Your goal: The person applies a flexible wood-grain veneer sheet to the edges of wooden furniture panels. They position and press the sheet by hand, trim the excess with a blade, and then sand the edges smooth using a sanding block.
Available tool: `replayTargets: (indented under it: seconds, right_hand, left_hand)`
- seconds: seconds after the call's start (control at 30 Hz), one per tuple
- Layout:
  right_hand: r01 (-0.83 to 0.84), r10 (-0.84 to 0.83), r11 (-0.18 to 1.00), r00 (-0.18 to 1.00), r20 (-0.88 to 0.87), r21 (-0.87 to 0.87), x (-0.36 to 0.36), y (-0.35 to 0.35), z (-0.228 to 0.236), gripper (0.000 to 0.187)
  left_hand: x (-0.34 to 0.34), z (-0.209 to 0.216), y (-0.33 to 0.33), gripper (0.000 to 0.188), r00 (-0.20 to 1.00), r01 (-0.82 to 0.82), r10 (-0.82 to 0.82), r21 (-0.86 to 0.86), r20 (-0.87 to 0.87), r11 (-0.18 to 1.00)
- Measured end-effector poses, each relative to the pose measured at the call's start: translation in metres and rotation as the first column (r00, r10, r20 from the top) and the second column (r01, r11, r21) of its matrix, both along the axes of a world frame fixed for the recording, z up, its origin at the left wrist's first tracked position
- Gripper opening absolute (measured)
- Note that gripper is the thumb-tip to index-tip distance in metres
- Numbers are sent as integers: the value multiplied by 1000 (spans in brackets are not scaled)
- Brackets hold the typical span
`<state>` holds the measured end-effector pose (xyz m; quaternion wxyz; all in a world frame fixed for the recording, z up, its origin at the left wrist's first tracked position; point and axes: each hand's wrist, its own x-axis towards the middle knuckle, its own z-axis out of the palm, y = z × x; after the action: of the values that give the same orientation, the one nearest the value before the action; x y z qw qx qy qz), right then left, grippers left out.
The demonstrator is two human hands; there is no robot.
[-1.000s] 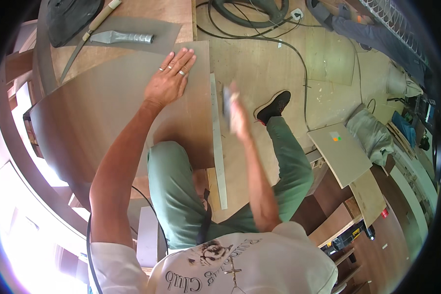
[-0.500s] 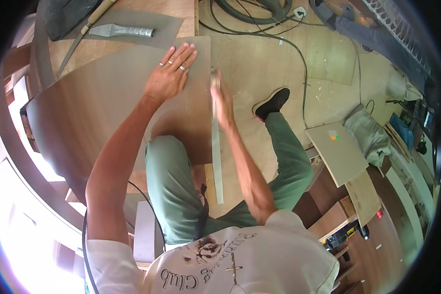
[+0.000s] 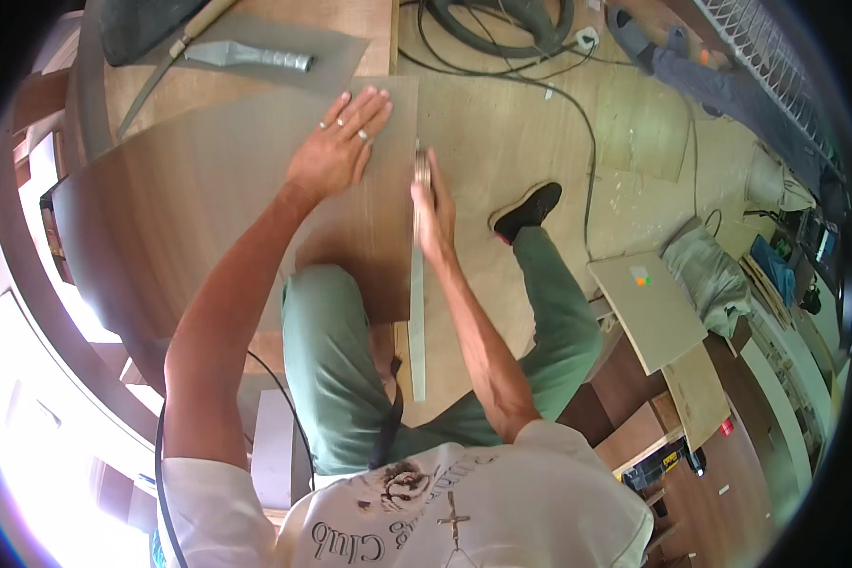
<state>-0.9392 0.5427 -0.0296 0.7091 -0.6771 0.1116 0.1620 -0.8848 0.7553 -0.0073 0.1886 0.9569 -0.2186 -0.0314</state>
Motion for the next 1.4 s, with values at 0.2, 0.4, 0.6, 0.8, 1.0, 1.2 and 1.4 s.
replayTargets:
  seconds: [0.2, 0.4, 0.6, 0.8, 1.0, 1.2, 1.4]
  right_hand:
    - [-36, 49, 993, 992, 113, -111, 116, 16, 25, 74]
    - [-41, 44, 997, 998, 36, -63, 7, 12, 14, 72]
    - [-40, 40, 999, 995, 88, -9, 100, 13, 27, 71]
    - [-58, 59, 998, 997, 46, -18, 16, 3, 17, 73]
    - [-46, 52, 998, 992, 119, -52, 110, 12, 26, 72]
    - [-29, 41, 994, 992, 116, -104, 28, 7, 11, 70]
    - [2, 21, 994, 978, 206, -111, 88, 8, 27, 67]
  left_hand:
    - [-6, 4, -12, 65, 1000, 28, -28, -14, 3, 1000]
    - [-6, -1, 9, 63, 1000, -4, 4, 43, -1, 999]
    - [-11, 0, -11, 63, 999, 30, -30, -29, -14, 999]
    - [-6, 2, 1, 63, 1000, 1, -1, -17, 6, 1000]
    - [-13, 1, -14, 63, 999, 40, -42, -44, -26, 998]
    - [-14, 4, -2, 62, 1000, -4, 4, -24, 2, 1000]
    - [-13, -7, -15, 62, 998, 31, -27, -67, 57, 997]
